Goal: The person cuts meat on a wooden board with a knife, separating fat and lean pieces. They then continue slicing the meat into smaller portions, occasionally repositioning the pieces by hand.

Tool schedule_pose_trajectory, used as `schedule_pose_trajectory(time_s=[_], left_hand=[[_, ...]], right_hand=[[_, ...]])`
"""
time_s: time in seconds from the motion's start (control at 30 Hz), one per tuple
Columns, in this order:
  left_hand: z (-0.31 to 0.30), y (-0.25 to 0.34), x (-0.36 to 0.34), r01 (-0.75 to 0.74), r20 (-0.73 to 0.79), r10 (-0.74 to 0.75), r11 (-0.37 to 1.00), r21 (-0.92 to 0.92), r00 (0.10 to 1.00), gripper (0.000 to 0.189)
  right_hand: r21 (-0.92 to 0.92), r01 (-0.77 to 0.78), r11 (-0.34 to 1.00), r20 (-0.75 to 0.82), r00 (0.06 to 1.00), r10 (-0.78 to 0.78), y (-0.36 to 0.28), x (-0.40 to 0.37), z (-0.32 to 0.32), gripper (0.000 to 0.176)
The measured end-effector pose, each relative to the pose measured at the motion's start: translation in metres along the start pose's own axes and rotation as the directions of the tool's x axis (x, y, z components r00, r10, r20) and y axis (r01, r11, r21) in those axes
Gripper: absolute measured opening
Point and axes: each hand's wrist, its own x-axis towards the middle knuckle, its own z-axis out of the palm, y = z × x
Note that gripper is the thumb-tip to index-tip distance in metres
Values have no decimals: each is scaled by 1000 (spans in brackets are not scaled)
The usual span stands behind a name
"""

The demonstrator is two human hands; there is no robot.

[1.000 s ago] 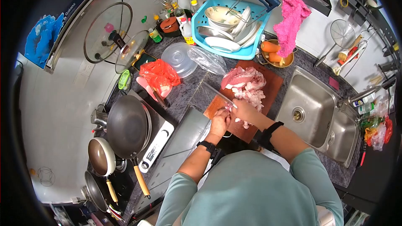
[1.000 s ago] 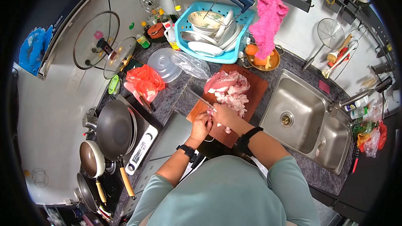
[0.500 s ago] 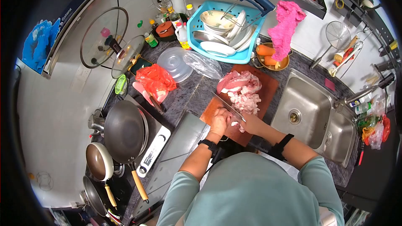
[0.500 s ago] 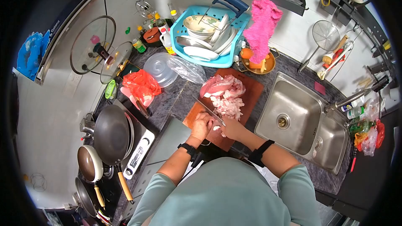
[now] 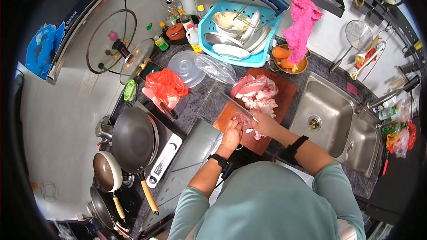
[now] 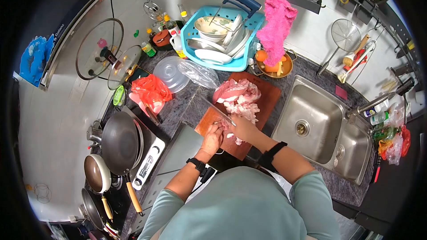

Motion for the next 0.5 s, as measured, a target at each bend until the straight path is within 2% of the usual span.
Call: schedule_pose_trajectory(time_s=[0.07,0.17,0.27,0.37,0.5], left_hand=[[3,3,2,36,-18,-36,999,-34,999,22],[6,3,4,120,49,-117,989,-80,992,21],[6,5,6,142,67,-138,988,-64,988,22],[8,6,8,98,-6,-99,993,-61,995,23],[6,2,4,130,91,-128,991,-19,988,21]], right_hand=[[-104,9,994,75,997,-2,-15,-16,-21,24],[-176,26,984,174,985,5,-32,-27,-40,23],[-201,52,978,166,986,-18,-20,-17,-20,21],[-206,41,978,88,996,-23,-27,5,3,21],[-205,-12,979,79,996,29,-39,29,6,20]])
